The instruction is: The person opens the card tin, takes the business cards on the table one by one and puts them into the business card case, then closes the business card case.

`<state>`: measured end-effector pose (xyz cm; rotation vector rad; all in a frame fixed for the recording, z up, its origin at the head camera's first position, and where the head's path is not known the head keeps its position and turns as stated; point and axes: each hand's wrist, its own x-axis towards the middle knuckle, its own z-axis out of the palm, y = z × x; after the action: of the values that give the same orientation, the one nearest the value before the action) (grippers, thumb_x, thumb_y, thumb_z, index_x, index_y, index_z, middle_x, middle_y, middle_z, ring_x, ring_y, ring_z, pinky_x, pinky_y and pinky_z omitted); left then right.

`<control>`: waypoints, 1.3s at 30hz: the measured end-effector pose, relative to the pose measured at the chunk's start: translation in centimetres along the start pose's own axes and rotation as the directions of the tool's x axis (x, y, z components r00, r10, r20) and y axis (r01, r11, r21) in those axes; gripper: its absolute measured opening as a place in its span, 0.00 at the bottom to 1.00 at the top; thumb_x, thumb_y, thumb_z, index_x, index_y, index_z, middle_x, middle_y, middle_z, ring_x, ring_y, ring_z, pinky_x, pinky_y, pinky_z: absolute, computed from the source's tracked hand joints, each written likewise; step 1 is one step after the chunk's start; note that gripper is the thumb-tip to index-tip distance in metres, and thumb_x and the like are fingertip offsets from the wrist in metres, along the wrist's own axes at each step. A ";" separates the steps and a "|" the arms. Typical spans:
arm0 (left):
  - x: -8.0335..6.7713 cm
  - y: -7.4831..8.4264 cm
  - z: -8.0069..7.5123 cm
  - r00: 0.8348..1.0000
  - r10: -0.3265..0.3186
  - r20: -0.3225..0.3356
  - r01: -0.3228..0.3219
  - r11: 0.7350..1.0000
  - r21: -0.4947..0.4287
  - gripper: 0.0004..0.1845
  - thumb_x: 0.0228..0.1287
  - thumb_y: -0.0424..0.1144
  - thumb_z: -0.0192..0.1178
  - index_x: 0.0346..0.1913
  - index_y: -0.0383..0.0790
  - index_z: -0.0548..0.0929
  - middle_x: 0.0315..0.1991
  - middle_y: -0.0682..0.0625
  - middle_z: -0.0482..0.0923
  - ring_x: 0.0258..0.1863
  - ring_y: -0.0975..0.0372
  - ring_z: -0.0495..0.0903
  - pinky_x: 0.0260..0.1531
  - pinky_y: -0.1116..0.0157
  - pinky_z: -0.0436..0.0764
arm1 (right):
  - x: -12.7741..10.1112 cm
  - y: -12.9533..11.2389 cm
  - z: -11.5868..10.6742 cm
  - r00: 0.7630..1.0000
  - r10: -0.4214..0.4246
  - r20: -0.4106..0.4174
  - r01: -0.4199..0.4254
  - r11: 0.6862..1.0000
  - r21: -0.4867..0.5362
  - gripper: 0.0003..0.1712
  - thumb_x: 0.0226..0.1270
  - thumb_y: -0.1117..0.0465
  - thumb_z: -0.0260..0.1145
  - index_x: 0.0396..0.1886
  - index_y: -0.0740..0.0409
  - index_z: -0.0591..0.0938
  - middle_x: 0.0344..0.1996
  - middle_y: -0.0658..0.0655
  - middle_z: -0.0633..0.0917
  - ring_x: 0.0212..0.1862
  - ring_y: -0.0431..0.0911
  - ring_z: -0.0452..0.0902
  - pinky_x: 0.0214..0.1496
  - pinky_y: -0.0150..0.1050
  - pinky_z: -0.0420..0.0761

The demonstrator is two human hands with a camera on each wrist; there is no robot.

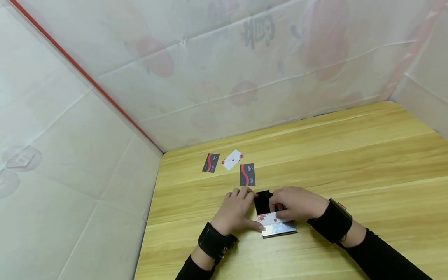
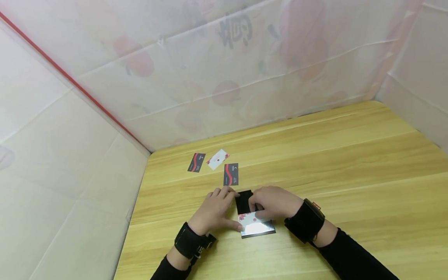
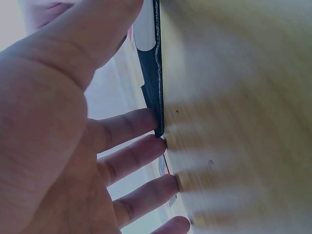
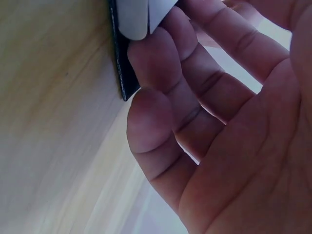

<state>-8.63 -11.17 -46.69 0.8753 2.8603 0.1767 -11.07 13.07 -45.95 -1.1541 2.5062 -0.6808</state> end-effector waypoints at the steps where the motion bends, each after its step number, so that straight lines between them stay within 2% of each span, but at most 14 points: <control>1: 0.0 0.0 0.0 1.000 0.000 0.001 0.000 1.000 0.001 0.54 0.38 0.78 0.66 0.67 0.50 0.73 0.61 0.55 0.67 0.59 0.56 0.70 0.58 0.51 0.73 | 0.0 0.0 0.0 1.000 -0.006 0.002 0.006 1.000 0.002 0.07 0.57 0.59 0.72 0.29 0.40 0.83 0.23 0.38 0.73 0.27 0.33 0.69 0.30 0.32 0.71; 16: 0.0 0.0 -0.2 1.000 -0.001 0.000 0.001 1.000 0.021 0.54 0.38 0.80 0.64 0.68 0.51 0.72 0.61 0.55 0.68 0.59 0.56 0.70 0.58 0.51 0.73 | 0.0 -0.5 0.1 1.000 -0.025 0.014 0.025 1.000 -0.011 0.02 0.59 0.57 0.70 0.31 0.44 0.84 0.21 0.37 0.72 0.26 0.32 0.68 0.31 0.31 0.70; 27: -0.1 -0.1 0.0 1.000 -0.006 0.007 0.006 1.000 0.025 0.55 0.37 0.80 0.64 0.68 0.51 0.72 0.61 0.56 0.67 0.58 0.57 0.70 0.57 0.52 0.73 | 0.1 -0.4 0.5 0.999 -0.029 0.018 0.029 0.999 -0.019 0.05 0.60 0.56 0.71 0.30 0.40 0.83 0.22 0.37 0.72 0.26 0.32 0.68 0.30 0.31 0.70; 32: -0.1 0.0 0.2 1.000 0.003 0.002 -0.003 1.000 0.019 0.54 0.38 0.80 0.64 0.67 0.50 0.72 0.61 0.55 0.67 0.58 0.57 0.70 0.56 0.53 0.73 | -0.2 0.1 0.2 0.999 -0.022 -0.031 0.021 1.000 -0.023 0.06 0.60 0.58 0.71 0.37 0.44 0.84 0.28 0.41 0.75 0.29 0.34 0.69 0.33 0.32 0.72; 36: 0.0 0.1 0.0 1.000 0.000 0.000 0.000 1.000 0.024 0.54 0.38 0.79 0.65 0.68 0.50 0.72 0.61 0.55 0.67 0.58 0.57 0.70 0.57 0.52 0.73 | -0.4 1.0 -0.3 0.998 0.015 -0.063 -0.017 0.999 -0.027 0.14 0.60 0.59 0.70 0.47 0.49 0.85 0.32 0.43 0.78 0.31 0.35 0.70 0.36 0.34 0.74; 39: 0.0 0.1 0.0 1.000 -0.003 0.006 0.003 1.000 0.026 0.54 0.38 0.80 0.64 0.68 0.50 0.72 0.60 0.55 0.67 0.58 0.57 0.70 0.56 0.52 0.74 | -0.7 1.6 -0.8 0.996 0.072 -0.045 -0.072 0.997 -0.007 0.21 0.57 0.57 0.74 0.52 0.51 0.85 0.32 0.44 0.77 0.31 0.37 0.69 0.35 0.34 0.72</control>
<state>-8.61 -11.05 -46.69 0.8752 2.8649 0.1363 -12.00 14.78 -46.07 -1.0572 2.5768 -0.6852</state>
